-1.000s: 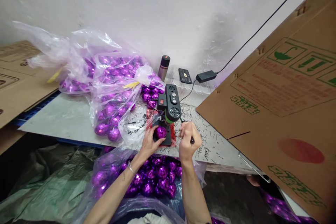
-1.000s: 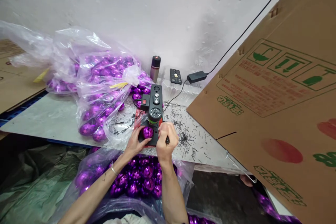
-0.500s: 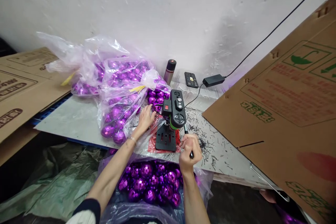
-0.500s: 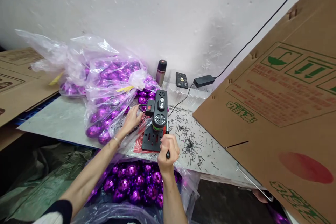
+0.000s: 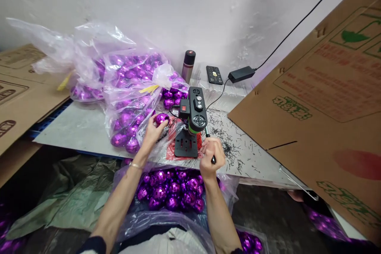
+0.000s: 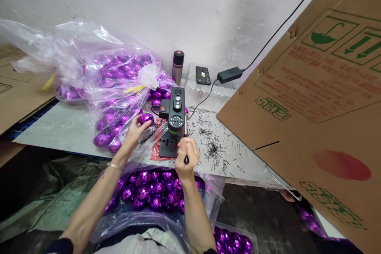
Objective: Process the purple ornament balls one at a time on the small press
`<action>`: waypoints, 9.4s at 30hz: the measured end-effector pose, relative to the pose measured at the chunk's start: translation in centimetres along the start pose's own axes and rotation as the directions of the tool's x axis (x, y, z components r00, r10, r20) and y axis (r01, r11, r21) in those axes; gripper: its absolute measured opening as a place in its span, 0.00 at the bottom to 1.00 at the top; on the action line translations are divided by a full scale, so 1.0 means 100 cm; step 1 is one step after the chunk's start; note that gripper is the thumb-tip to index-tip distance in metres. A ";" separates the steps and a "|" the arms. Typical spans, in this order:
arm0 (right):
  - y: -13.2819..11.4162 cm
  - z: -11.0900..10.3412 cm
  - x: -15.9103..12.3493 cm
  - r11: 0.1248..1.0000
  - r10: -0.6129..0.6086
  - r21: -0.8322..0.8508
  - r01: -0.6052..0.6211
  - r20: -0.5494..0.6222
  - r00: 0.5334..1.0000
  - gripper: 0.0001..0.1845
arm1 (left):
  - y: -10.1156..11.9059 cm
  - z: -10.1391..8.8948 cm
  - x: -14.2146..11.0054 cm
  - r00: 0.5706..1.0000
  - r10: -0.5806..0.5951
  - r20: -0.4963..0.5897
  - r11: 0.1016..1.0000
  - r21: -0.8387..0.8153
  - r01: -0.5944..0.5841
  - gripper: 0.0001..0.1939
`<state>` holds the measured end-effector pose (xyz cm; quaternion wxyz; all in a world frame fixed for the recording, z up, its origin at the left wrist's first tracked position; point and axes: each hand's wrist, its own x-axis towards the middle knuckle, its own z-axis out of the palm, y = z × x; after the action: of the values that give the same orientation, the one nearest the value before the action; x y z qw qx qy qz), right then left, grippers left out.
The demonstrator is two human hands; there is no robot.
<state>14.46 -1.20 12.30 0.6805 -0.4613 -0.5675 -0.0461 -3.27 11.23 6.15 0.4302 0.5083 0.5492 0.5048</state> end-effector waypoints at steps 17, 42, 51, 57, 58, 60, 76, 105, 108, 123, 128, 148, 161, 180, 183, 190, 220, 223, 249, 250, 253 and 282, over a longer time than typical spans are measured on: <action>-0.027 0.000 0.036 0.984 0.179 -0.017 -0.179 0.032 0.983 0.22 | -0.039 0.054 -0.064 0.983 0.044 0.176 0.998 -0.059 -0.034 0.31; 0.018 -0.003 -0.026 1.000 -0.010 -0.021 0.011 0.045 0.999 0.18 | -0.056 0.057 -0.064 0.895 0.341 0.288 0.881 0.233 -0.411 0.31; 0.037 0.003 -0.046 0.998 0.004 0.070 -0.003 -0.012 1.000 0.19 | -0.059 0.058 -0.064 0.877 0.383 0.291 0.874 0.195 -0.446 0.30; 0.044 0.004 -0.053 0.999 -0.006 0.050 0.006 -0.017 1.000 0.19 | -0.060 0.059 -0.064 0.874 0.403 0.272 0.864 0.203 -0.461 0.29; 0.044 0.004 -0.054 0.998 -0.002 0.058 0.003 -0.019 1.000 0.19 | -0.060 0.059 -0.064 0.873 0.405 0.272 0.862 0.203 -0.464 0.29; 0.045 0.005 -0.055 0.997 0.006 0.074 -0.004 -0.022 1.000 0.19 | -0.060 0.059 -0.064 0.871 0.406 0.276 0.861 0.204 -0.466 0.29; 0.011 0.007 -0.015 0.997 0.078 0.012 -0.077 -0.075 0.994 0.22 | -0.058 0.060 -0.062 0.866 0.409 0.287 0.864 0.183 -0.469 0.29; -0.005 0.003 0.002 0.998 0.064 0.027 -0.063 -0.031 0.997 0.20 | 0.004 -0.016 0.069 0.944 0.225 0.241 0.645 0.689 -0.330 0.30; -0.004 0.002 0.002 0.998 0.049 0.032 -0.048 -0.022 0.999 0.21 | 0.001 -0.021 0.085 0.965 0.194 0.178 0.658 0.705 -0.263 0.32; -0.002 0.003 0.002 0.999 0.030 0.042 -0.029 -0.010 0.999 0.20 | 0.006 -0.049 0.081 0.943 0.118 0.310 0.799 0.535 -0.276 0.29; -0.002 0.002 0.003 0.999 0.020 0.033 -0.020 -0.002 1.000 0.20 | 0.017 -0.048 0.055 0.955 0.078 0.287 0.962 0.228 -0.148 0.34; -0.009 -0.004 0.020 0.996 0.079 0.023 -0.081 0.066 0.995 0.21 | 0.001 0.001 -0.042 0.837 -0.268 0.477 0.590 -0.606 0.534 0.19; -0.023 -0.009 0.042 0.996 0.088 -0.041 -0.083 0.152 0.985 0.22 | -0.021 0.029 -0.056 0.908 -0.295 0.296 0.778 -0.478 0.409 0.23; -0.020 -0.014 0.033 0.999 0.028 -0.030 -0.023 0.173 0.985 0.17 | -0.043 0.057 -0.069 0.858 0.407 0.313 0.830 0.267 -0.490 0.31; -0.019 -0.014 0.031 0.999 0.025 -0.024 -0.021 0.168 0.986 0.17 | -0.052 0.062 -0.065 0.861 0.410 0.300 0.838 0.247 -0.486 0.32; -0.002 -0.010 0.007 0.999 -0.026 -0.042 0.031 0.110 0.994 0.17 | -0.059 0.064 -0.064 0.864 0.404 0.299 0.862 0.191 -0.469 0.34; 0.050 -0.003 -0.049 0.988 -0.156 0.003 0.157 0.087 0.984 0.18 | -0.055 0.062 -0.066 0.864 0.388 0.320 0.874 0.168 -0.455 0.32; 0.044 -0.004 -0.042 0.986 -0.166 -0.001 0.167 0.093 0.982 0.19 | -0.055 0.062 -0.065 0.870 0.378 0.318 0.880 0.169 -0.444 0.32; 0.003 -0.007 -0.001 0.999 -0.039 -0.021 0.041 0.072 0.997 0.19 | -0.004 -0.049 -0.004 0.947 0.265 0.183 0.390 0.877 -0.279 0.25; 0.003 -0.007 -0.001 0.999 -0.042 -0.022 0.043 0.071 0.997 0.19 | -0.006 -0.052 -0.001 0.947 0.255 0.196 0.371 0.885 -0.283 0.25; 0.003 -0.007 -0.002 0.999 -0.041 -0.033 0.043 0.065 0.997 0.20 | -0.011 -0.056 0.001 0.933 0.283 0.221 0.447 0.831 -0.332 0.25; -0.021 -0.007 0.031 0.995 0.104 -0.002 -0.104 0.108 0.989 0.20 | -0.026 0.036 -0.059 0.902 0.178 0.394 0.929 0.234 -0.285 0.30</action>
<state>14.84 -1.42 16.04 0.6512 -0.4909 -0.5786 0.0153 0.66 5.85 2.90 0.3832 0.7124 0.4615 0.3643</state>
